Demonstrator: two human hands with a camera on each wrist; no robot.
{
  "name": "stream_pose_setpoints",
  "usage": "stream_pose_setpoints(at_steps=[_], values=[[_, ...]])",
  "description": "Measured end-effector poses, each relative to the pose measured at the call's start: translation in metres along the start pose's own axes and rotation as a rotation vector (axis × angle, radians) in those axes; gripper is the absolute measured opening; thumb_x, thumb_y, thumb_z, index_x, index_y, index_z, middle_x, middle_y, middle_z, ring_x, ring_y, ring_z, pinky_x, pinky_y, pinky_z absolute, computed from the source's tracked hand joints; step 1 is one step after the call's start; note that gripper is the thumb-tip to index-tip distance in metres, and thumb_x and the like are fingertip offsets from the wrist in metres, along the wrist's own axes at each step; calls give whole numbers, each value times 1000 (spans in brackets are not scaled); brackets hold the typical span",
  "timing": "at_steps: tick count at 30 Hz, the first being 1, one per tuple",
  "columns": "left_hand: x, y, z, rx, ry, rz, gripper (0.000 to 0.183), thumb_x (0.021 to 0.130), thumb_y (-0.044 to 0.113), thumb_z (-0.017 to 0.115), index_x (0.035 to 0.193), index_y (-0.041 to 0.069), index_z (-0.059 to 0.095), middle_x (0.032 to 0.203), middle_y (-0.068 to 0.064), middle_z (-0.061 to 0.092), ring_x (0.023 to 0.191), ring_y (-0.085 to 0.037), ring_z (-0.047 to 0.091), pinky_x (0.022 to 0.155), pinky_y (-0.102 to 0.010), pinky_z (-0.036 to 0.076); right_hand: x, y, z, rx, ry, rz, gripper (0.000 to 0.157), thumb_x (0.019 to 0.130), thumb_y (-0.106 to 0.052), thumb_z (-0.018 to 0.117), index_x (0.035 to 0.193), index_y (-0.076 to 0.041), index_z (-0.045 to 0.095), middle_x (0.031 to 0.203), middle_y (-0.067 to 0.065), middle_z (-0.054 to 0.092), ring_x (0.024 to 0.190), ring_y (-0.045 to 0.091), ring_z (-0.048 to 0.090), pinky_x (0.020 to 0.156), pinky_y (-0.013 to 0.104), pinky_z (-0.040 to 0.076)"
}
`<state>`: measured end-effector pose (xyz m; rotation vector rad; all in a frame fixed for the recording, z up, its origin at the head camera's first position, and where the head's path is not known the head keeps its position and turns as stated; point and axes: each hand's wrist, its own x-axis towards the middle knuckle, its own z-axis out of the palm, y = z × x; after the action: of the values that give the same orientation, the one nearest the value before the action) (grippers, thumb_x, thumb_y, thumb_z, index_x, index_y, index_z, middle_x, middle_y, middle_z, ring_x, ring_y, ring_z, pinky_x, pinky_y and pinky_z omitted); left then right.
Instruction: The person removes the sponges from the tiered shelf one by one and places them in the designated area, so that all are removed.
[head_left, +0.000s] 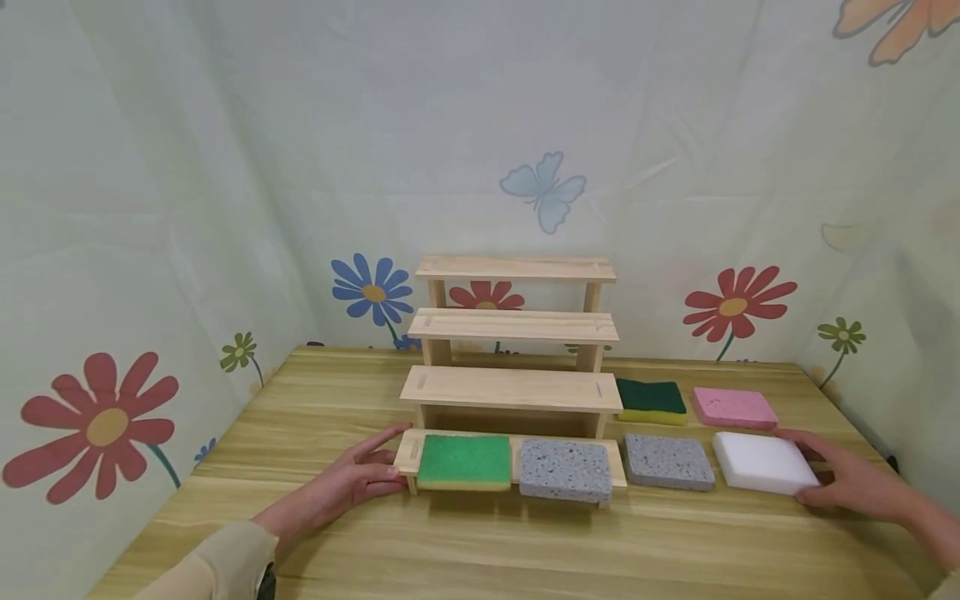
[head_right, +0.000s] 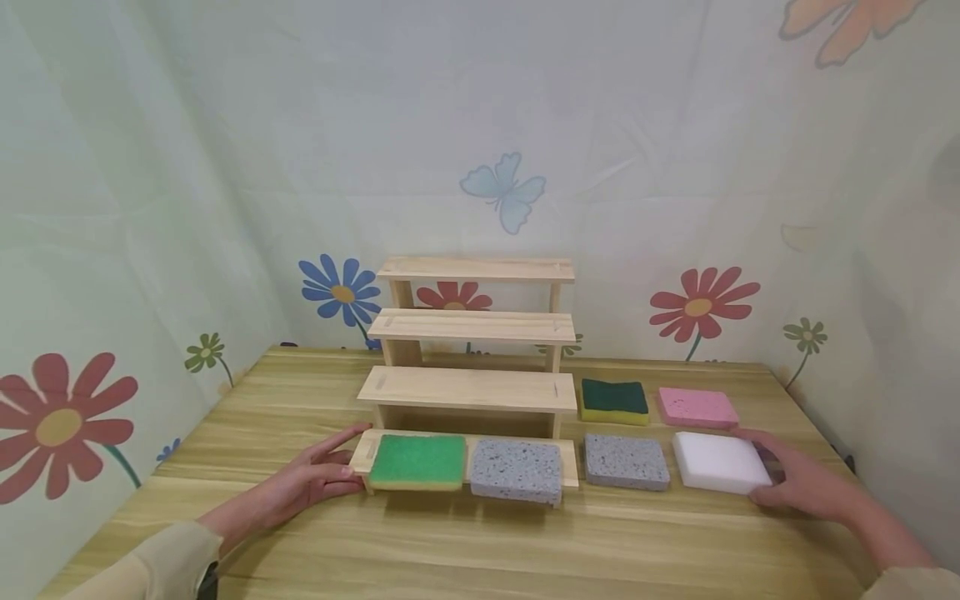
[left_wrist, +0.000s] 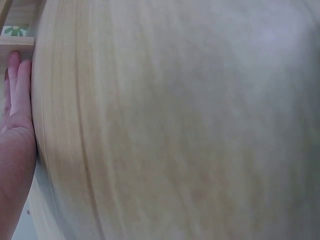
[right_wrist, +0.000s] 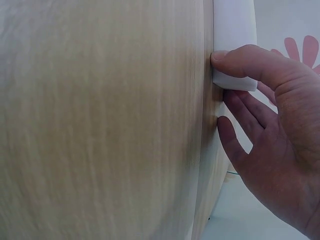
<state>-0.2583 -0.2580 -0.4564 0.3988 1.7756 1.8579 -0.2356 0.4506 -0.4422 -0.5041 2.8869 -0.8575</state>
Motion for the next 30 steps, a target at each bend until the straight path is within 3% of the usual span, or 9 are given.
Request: stream_pose_setpoints(at_steps=[12,21,23,25,28,30], values=[[0,0,-1,-9,-10,5,73,100,11,54,160,23,14,142,-9,50,120,-19,62,103,-32,53,1,-2,-2,-25,-19,42,84,83,-22,77,144,11,29,136,42,40,94,-27,29,71,14,50],[1,-1,0,-22,-10,0,73,101,9,53,160,22,13,146,-13,47,120,-19,62,103,-32,53,-4,2,1,-16,46,-14,92,78,-14,81,145,15,24,133,40,44,99,-28,29,69,15,49],[0,-1,1,-20,-4,-4,73,100,10,54,160,21,13,145,-12,47,120,-19,62,103,-32,53,-6,-1,0,-42,68,-21,95,77,-15,81,148,12,23,136,39,42,108,-13,44,71,17,48],[0,0,1,-17,2,-7,74,100,10,54,160,21,13,145,-13,47,120,-18,62,103,-32,53,-4,-9,-3,-61,95,-16,99,75,-16,83,149,10,23,139,38,39,119,14,51,77,31,55],[1,0,1,-18,4,-4,73,100,10,54,160,21,13,145,-13,47,120,-19,62,103,-32,53,0,-25,-9,-100,130,-8,104,72,-20,86,150,8,23,142,37,35,115,56,40,83,58,53],[1,0,0,-18,1,1,73,100,10,54,160,21,13,147,-14,45,120,-19,62,103,-32,53,6,-38,-14,-119,145,-12,106,71,-24,88,150,8,25,143,37,35,117,57,39,83,72,46]])
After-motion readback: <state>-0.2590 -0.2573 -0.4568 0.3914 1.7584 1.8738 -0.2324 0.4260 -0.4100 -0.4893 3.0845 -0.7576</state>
